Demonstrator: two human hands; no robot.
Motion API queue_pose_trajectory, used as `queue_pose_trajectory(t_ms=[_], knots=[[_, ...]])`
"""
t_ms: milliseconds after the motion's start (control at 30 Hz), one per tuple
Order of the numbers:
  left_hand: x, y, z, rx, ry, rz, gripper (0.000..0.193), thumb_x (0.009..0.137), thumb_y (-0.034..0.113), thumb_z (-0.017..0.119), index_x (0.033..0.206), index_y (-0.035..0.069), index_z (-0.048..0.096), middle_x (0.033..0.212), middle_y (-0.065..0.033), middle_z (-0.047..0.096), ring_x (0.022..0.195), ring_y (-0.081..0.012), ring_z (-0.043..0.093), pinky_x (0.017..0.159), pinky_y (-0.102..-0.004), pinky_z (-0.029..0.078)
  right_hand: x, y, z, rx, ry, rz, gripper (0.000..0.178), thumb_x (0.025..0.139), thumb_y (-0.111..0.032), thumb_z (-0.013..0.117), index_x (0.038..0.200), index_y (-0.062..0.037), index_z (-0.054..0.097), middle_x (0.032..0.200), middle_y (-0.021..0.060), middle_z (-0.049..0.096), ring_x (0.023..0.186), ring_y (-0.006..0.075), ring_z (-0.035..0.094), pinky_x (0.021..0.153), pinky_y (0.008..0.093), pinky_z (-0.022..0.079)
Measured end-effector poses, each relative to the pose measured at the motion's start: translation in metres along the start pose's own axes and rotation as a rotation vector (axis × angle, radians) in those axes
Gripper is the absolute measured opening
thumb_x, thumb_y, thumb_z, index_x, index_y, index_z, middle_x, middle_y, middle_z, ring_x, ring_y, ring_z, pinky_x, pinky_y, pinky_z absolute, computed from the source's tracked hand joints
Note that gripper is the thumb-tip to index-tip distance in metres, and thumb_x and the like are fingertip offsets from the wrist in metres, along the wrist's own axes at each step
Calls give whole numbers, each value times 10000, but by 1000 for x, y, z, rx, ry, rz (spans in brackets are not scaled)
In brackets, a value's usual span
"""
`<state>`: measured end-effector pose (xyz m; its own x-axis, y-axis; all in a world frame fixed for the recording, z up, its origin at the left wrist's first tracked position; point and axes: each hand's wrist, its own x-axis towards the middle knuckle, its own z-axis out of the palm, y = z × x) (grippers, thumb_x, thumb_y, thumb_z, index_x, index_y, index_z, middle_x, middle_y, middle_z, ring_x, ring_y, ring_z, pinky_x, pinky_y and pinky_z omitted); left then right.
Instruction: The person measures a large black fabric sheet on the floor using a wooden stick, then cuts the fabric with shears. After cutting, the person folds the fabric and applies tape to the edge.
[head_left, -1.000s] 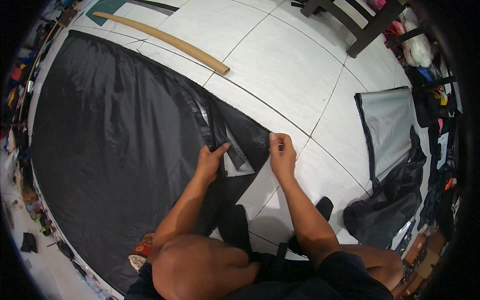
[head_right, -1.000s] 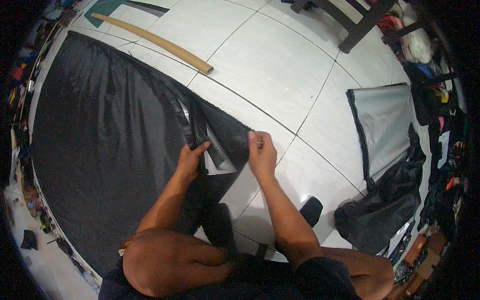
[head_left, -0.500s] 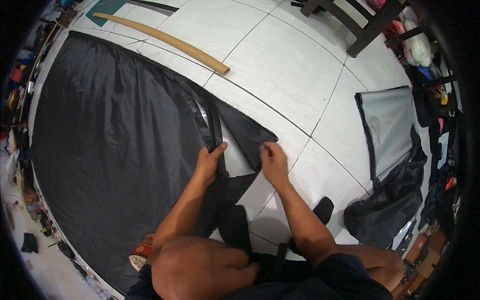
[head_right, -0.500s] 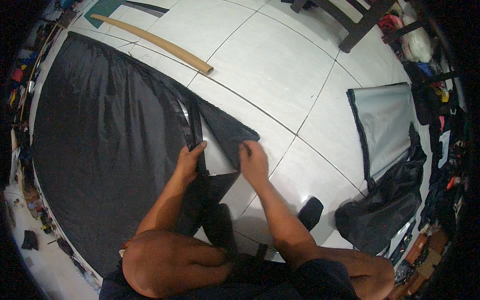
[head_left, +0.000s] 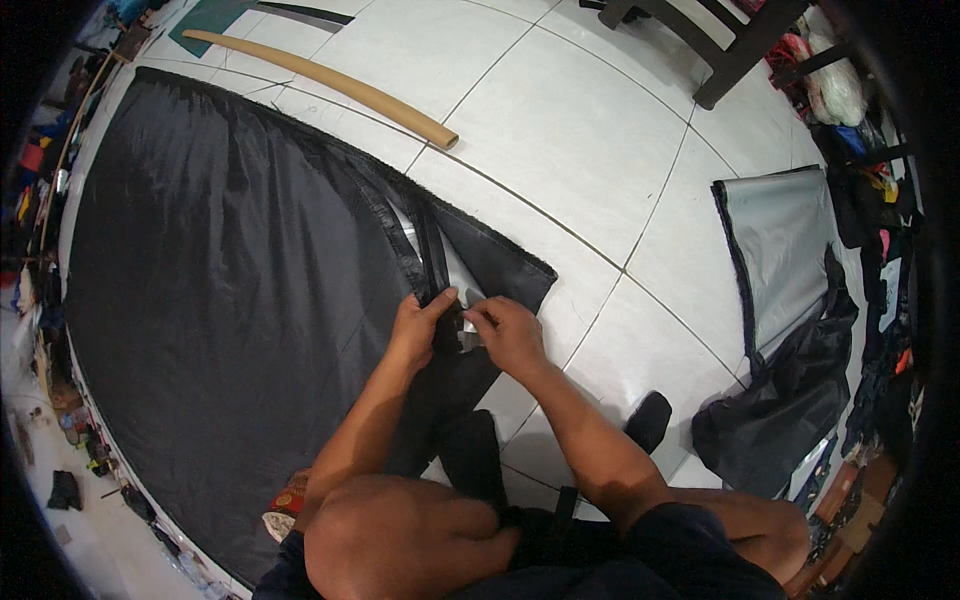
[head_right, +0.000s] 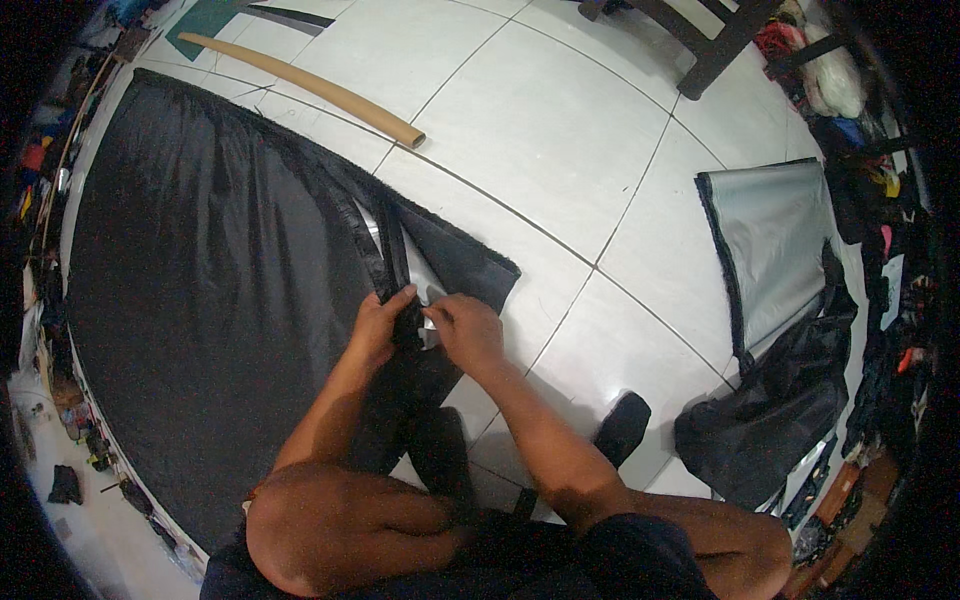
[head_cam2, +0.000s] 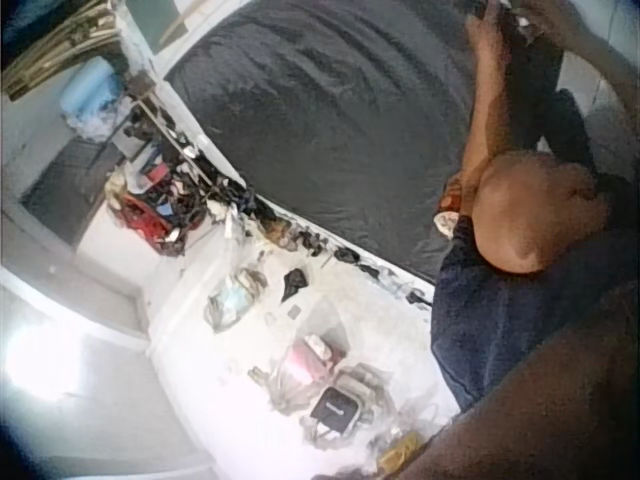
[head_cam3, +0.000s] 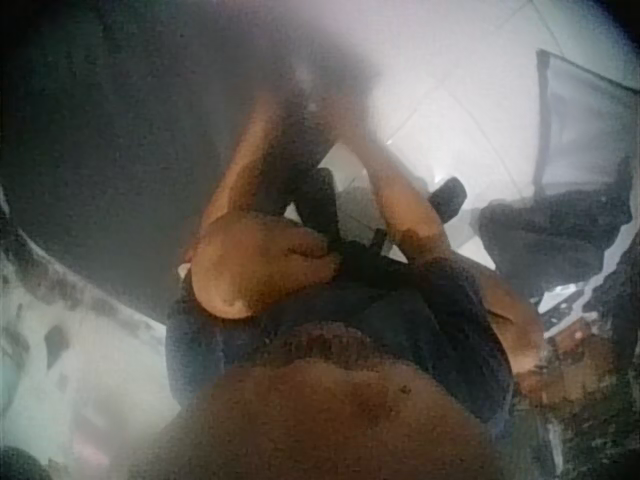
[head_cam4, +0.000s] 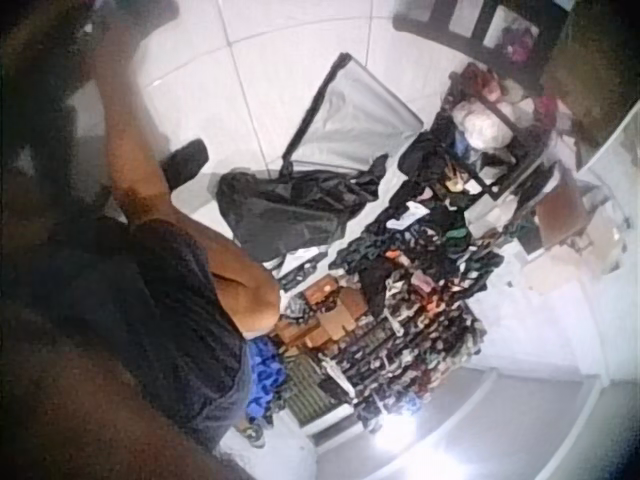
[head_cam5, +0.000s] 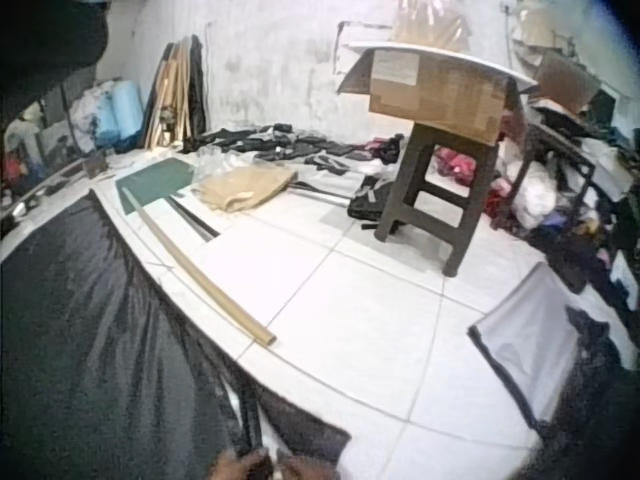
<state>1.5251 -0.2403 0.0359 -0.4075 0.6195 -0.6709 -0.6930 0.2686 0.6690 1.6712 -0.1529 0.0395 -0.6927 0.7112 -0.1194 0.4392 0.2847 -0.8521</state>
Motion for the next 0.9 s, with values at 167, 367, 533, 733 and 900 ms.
queue_pose_trajectory(t_ms=[167,367,533,733,900], knots=[[0,0,0,5,-1,21,134,893,138,728,979,67,654,890,-22,682,754,-143,632,701,-324,521,8,24,-14,300,-82,317,323,998,-319,607,948,-6,664,772,14,626,670,119,546,602,299,439],[3,-4,-7,47,77,-8,168,885,139,735,1004,64,644,917,-36,680,792,-153,630,722,-332,513,14,18,-43,452,147,508,286,979,-300,640,998,-15,645,719,-18,562,640,97,504,580,263,412],[1,-2,4,31,58,-22,197,879,144,744,1024,58,641,929,-44,680,804,-157,631,734,-334,514,9,34,-47,68,264,360,359,894,-219,728,1161,-7,614,853,114,663,762,212,619,710,338,499],[-4,3,3,-9,54,-31,192,885,148,739,1022,52,644,924,-41,682,796,-159,638,727,-337,525,5,-1,-29,-187,348,-84,292,820,-219,785,1025,-51,663,914,102,666,810,249,646,717,373,505],[3,-2,-7,37,-38,-7,174,892,139,731,1021,50,656,933,-40,689,784,-155,645,724,-314,529,8,0,-4,-113,12,-161,240,824,-262,778,911,-53,699,851,92,690,790,296,664,709,398,513]])
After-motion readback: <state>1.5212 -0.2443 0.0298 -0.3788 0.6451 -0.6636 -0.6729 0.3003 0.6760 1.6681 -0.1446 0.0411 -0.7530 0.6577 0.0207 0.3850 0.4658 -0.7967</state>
